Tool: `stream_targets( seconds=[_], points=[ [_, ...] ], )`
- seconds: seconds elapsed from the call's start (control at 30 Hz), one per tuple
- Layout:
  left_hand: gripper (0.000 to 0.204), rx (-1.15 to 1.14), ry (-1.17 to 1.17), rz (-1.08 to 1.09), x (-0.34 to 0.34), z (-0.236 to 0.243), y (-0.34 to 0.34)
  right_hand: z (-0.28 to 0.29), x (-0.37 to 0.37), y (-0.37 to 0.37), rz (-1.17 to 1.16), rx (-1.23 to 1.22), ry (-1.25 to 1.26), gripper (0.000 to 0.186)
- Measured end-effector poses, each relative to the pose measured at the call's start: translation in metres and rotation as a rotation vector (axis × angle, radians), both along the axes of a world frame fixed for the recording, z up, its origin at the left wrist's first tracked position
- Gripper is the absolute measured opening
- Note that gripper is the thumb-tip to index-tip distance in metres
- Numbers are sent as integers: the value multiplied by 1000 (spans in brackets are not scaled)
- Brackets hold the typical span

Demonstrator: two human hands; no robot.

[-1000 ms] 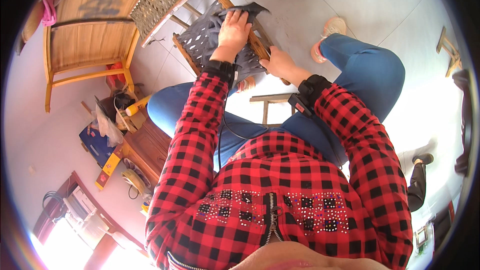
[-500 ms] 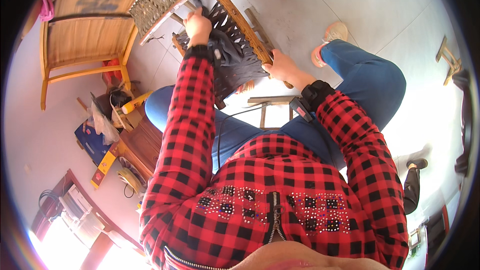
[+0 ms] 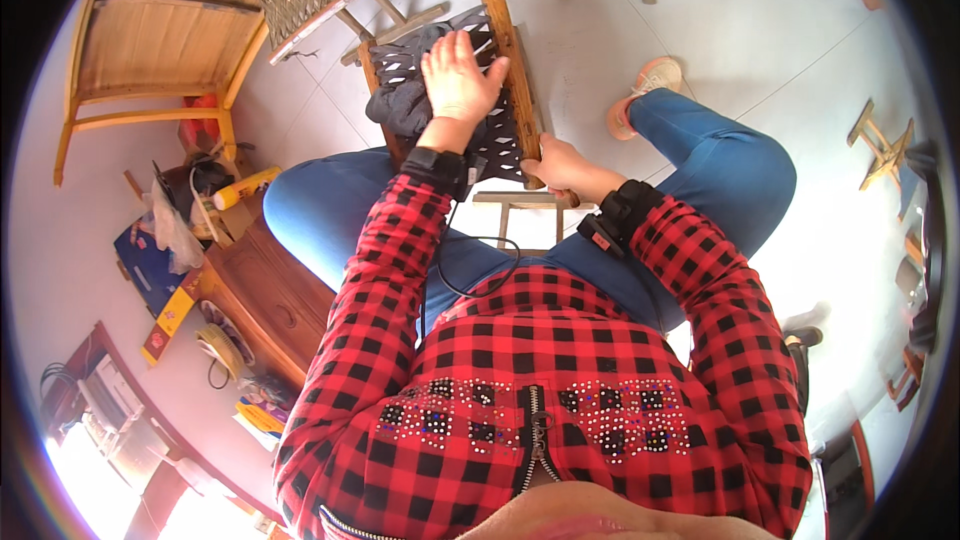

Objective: The person sits on the floor and uses a flat metal tool to press and adjust a dark woven fabric on a small wooden chair. They repeatedly smooth the fabric and reposition it along the chair frame.

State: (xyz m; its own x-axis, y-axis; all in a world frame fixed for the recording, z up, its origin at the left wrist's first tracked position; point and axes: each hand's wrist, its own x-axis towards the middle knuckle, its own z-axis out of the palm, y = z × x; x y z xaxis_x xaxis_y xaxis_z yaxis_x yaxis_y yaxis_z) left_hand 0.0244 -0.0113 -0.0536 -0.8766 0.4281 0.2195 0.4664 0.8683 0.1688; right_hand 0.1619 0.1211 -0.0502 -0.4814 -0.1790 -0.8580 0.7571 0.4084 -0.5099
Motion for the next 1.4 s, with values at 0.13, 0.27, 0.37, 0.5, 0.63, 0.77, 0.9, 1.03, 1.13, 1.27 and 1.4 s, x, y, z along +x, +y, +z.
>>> stream_targets(
  seconds=[0.13,0.27,0.37,0.5,0.63,0.77,0.9,1.03,1.13,1.27,1.4],
  points=[
    [91,-128,-410,157,34,-31,20,4,-6,33,121,391,329,59],
    [87,69,-380,204,46,-42,32,20,-31,66,-50,511,562,48],
    [88,122,-331,153,50,-39,31,35,-49,51,-17,475,557,44],
    [86,141,-313,136,52,-35,30,48,-70,29,112,550,507,42],
    [84,178,-312,124,50,-35,31,48,-79,32,102,517,499,42],
    [82,195,-317,119,50,-34,30,41,-70,34,-20,459,564,39],
    [82,243,-325,123,53,-31,29,37,-87,29,-48,530,690,37],
    [82,244,-337,127,52,-28,28,38,-128,35,41,625,727,39],
    [81,235,-351,119,51,-29,27,45,-119,33,144,663,659,39],
    [81,237,-360,125,51,-33,27,51,-85,23,193,582,515,41],
    [81,215,-352,119,51,-33,28,44,-116,29,167,735,624,39]
  ],
)
